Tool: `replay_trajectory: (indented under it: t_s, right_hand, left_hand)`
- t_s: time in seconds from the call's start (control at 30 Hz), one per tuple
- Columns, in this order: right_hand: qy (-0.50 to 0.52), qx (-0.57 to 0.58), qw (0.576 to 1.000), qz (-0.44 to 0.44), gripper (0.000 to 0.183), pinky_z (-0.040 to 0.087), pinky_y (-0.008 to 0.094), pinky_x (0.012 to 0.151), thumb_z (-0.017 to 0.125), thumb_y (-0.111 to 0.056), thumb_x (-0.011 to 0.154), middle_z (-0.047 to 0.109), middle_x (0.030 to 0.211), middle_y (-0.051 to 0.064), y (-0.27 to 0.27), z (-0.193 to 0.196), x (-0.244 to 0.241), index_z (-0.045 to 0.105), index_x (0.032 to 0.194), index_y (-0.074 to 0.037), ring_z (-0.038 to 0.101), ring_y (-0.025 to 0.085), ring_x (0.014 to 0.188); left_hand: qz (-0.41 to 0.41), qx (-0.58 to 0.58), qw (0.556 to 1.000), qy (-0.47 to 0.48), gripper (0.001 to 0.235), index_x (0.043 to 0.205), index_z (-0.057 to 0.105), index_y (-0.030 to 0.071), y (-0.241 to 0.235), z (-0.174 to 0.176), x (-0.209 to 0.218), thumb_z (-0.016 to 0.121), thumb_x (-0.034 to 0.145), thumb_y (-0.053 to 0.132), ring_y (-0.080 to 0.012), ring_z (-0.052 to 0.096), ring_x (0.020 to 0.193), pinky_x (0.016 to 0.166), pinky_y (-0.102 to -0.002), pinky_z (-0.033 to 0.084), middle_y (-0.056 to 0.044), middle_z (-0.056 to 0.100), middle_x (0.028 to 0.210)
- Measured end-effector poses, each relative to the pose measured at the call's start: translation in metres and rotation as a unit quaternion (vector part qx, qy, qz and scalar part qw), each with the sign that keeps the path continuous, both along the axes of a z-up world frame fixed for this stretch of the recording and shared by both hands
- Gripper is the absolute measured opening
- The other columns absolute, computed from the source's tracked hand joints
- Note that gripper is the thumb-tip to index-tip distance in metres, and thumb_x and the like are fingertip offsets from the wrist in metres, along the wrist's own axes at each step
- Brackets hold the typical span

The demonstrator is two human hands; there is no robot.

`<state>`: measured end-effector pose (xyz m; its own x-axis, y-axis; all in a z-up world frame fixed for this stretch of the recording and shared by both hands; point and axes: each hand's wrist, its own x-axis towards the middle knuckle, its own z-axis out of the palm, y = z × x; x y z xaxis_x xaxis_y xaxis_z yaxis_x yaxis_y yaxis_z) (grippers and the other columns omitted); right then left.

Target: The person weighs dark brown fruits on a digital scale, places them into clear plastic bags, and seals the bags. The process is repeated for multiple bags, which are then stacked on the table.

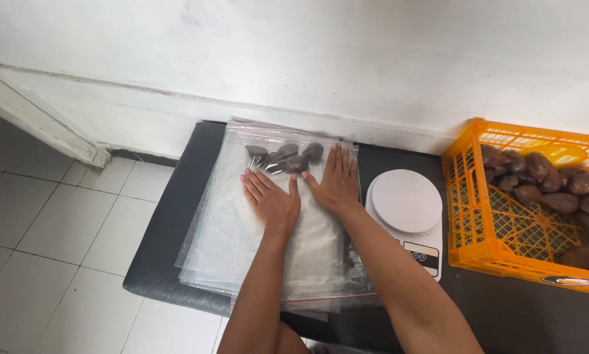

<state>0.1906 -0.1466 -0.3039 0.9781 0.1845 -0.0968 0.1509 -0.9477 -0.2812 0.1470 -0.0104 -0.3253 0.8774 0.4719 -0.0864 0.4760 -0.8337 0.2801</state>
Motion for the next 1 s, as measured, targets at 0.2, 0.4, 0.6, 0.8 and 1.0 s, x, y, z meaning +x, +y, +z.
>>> replay_trajectory:
  t_s: [0.2, 0.4, 0.6, 0.8, 1.0]
  right_hand:
    - [-0.002, -0.018, 1.0, -0.008, 0.109, 0.001, 0.057, 0.129, 0.027, -0.082, 0.095, 0.004, 0.173, 0.022, 0.004, 0.011, -0.003, 0.008, 0.164, 0.001, 0.001, 0.038, 0.16]
    - [0.011, -0.03, 0.999, -0.011, 0.107, 0.0, 0.056, 0.13, 0.026, -0.081, 0.096, 0.003, 0.173, 0.02, 0.005, 0.011, -0.004, 0.009, 0.164, -0.001, -0.002, 0.037, 0.16]
    - [0.018, -0.027, 0.999, -0.018, 0.104, -0.002, 0.057, 0.129, 0.024, -0.079, 0.097, 0.001, 0.174, 0.019, 0.008, 0.014, -0.005, 0.009, 0.165, -0.001, -0.004, 0.036, 0.16]
    - [0.013, -0.014, 1.0, -0.017, 0.104, -0.002, 0.057, 0.129, 0.024, -0.079, 0.097, 0.003, 0.174, 0.019, 0.007, 0.014, -0.007, 0.01, 0.164, -0.001, -0.003, 0.036, 0.161]
    - [0.007, -0.019, 1.0, -0.01, 0.105, -0.006, 0.06, 0.128, 0.023, -0.08, 0.097, 0.002, 0.174, 0.019, 0.004, 0.002, -0.008, 0.01, 0.165, -0.001, -0.004, 0.037, 0.16]
  left_hand:
    - [-0.005, 0.033, 0.999, 0.023, 0.106, 0.16, 0.007, -0.007, -0.006, 0.013, -0.002, 0.023, 0.097, 0.077, -0.0452, -0.003, 0.157, 0.128, -0.052, -0.003, -0.03, 0.003, 0.169]
    - [0.004, 0.043, 0.999, 0.024, 0.107, 0.16, 0.01, -0.007, -0.007, 0.008, 0.0, 0.028, 0.095, 0.076, -0.0446, -0.001, 0.157, 0.128, -0.051, 0.0, -0.028, 0.004, 0.169]
    - [0.012, 0.061, 0.998, 0.011, 0.108, 0.16, 0.013, -0.007, -0.01, 0.006, 0.002, 0.033, 0.095, 0.076, -0.0447, 0.001, 0.157, 0.128, -0.051, 0.002, -0.028, 0.006, 0.169]
    - [0.006, 0.036, 0.999, 0.025, 0.11, 0.161, 0.009, -0.007, -0.007, 0.011, -0.001, 0.03, 0.094, 0.078, -0.0438, -0.003, 0.157, 0.128, -0.05, -0.001, -0.027, 0.003, 0.17]
    - [-0.053, 0.004, 0.998, 0.027, 0.115, 0.161, 0.005, -0.006, 0.006, 0.012, -0.018, 0.032, 0.091, 0.081, -0.0431, -0.009, 0.158, 0.129, -0.05, -0.002, -0.025, -0.004, 0.171]
